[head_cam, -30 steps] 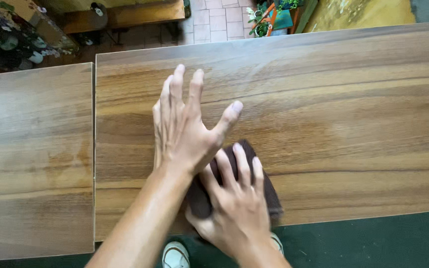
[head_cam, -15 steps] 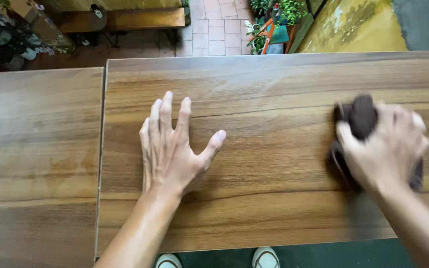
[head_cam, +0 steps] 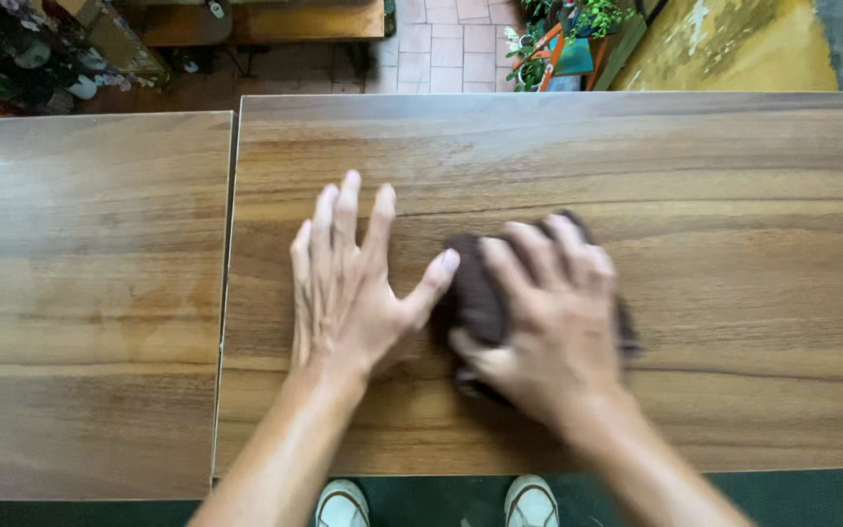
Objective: The person wipes the surface of a wooden counter with a cloth, moving the cloth in circular and side-to-side motions across various sections of the surface.
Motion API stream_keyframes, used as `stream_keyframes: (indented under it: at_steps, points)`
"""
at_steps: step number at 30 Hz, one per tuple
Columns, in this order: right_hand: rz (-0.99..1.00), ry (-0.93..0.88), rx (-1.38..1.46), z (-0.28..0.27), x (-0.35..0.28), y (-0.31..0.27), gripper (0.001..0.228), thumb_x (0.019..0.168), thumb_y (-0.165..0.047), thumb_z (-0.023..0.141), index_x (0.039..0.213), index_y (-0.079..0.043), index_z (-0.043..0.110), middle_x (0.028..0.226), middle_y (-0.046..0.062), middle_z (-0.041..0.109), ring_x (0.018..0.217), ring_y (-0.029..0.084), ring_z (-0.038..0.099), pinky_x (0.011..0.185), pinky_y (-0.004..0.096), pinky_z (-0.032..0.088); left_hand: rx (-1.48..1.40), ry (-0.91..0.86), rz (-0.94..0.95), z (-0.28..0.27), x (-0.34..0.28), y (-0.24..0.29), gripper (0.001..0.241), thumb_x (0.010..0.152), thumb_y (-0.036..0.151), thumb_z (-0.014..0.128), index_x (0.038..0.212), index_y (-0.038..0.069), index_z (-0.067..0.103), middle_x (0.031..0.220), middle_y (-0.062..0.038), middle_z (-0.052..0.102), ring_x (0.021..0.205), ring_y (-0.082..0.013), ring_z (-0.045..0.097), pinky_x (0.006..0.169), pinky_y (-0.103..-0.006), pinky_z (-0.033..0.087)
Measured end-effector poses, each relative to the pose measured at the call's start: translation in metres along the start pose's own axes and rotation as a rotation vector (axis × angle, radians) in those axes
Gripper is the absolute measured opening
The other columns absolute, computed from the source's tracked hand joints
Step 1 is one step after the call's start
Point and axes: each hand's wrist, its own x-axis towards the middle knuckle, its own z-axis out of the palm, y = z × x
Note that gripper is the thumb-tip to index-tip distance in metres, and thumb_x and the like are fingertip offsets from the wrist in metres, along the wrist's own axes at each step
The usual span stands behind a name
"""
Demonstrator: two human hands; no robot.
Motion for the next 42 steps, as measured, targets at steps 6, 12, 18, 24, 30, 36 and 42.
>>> stream_keyframes:
  at_steps: [6,12,18,24,30,36,42]
  points:
    - [0.263,-0.012,-0.243,0.006,0.005,0.058,0.058,0.063,-0.049,0.059,0.108,-0.012,0.053,0.113,0.014,0.051,0.108,0.034,0.041,0.080,0.048,0.036,0.096,-0.002,0.028,0.016,-0.015,-0.008,0.074,0.073,0.065,0.041,0.125,0.013,0.041,0.136,-0.015,0.030,0.125,-0.0323,0.026,0.097,-0.0490,0.023]
    - [0.366,0.075,-0.292,-0.001,-0.012,0.011,0.056,0.070,-0.042,0.057,0.114,-0.007,0.052,0.115,0.016,0.049,0.114,0.037,0.038,0.085,0.050,0.033,0.108,-0.008,0.021,0.015,-0.017,-0.006,0.074,0.073,0.061,0.043,0.128,0.012,0.035,0.137,-0.017,0.025,0.127,-0.0332,0.022,0.100,-0.0507,0.020]
    - [0.259,-0.023,-0.153,-0.003,-0.008,0.011,0.059,0.061,-0.044,0.059,0.111,-0.013,0.053,0.115,0.011,0.048,0.116,0.034,0.038,0.092,0.047,0.032,0.153,0.009,0.036,0.015,-0.017,-0.004,0.073,0.074,0.061,0.044,0.128,0.012,0.037,0.137,-0.016,0.027,0.126,-0.0318,0.024,0.099,-0.0483,0.024]
    - [0.218,-0.003,-0.239,0.025,0.050,0.047,0.051,0.070,-0.049,0.054,0.106,-0.013,0.052,0.105,0.012,0.047,0.101,0.033,0.037,0.076,0.048,0.032,0.158,0.036,0.027,0.015,-0.019,-0.006,0.072,0.073,0.059,0.046,0.127,0.012,0.038,0.135,-0.015,0.030,0.125,-0.0316,0.026,0.099,-0.0484,0.025]
    - [0.197,0.061,-0.261,0.003,0.012,0.014,0.048,0.068,-0.044,0.059,0.102,-0.011,0.055,0.098,0.013,0.052,0.099,0.032,0.043,0.077,0.045,0.034,0.099,0.007,0.026,0.016,-0.016,-0.008,0.074,0.074,0.064,0.043,0.127,0.012,0.039,0.136,-0.014,0.028,0.126,-0.0318,0.024,0.099,-0.0496,0.024]
    - [0.254,-0.034,-0.175,-0.012,-0.037,-0.025,0.056,0.057,-0.047,0.060,0.104,-0.016,0.054,0.106,0.007,0.051,0.114,0.030,0.042,0.092,0.045,0.033,0.116,0.023,0.039,0.001,-0.006,-0.031,0.072,0.073,0.065,0.042,0.121,0.011,0.045,0.130,-0.018,0.037,0.119,-0.0339,0.034,0.092,-0.0523,0.027]
    - [0.157,-0.062,-0.182,0.008,0.017,-0.001,0.061,0.065,-0.050,0.057,0.113,-0.014,0.051,0.112,0.012,0.048,0.114,0.034,0.039,0.089,0.049,0.032,0.210,-0.023,0.032,0.004,-0.013,-0.059,0.078,0.072,0.067,0.040,0.130,0.016,0.034,0.138,-0.015,0.025,0.126,-0.0324,0.024,0.099,-0.0498,0.021]
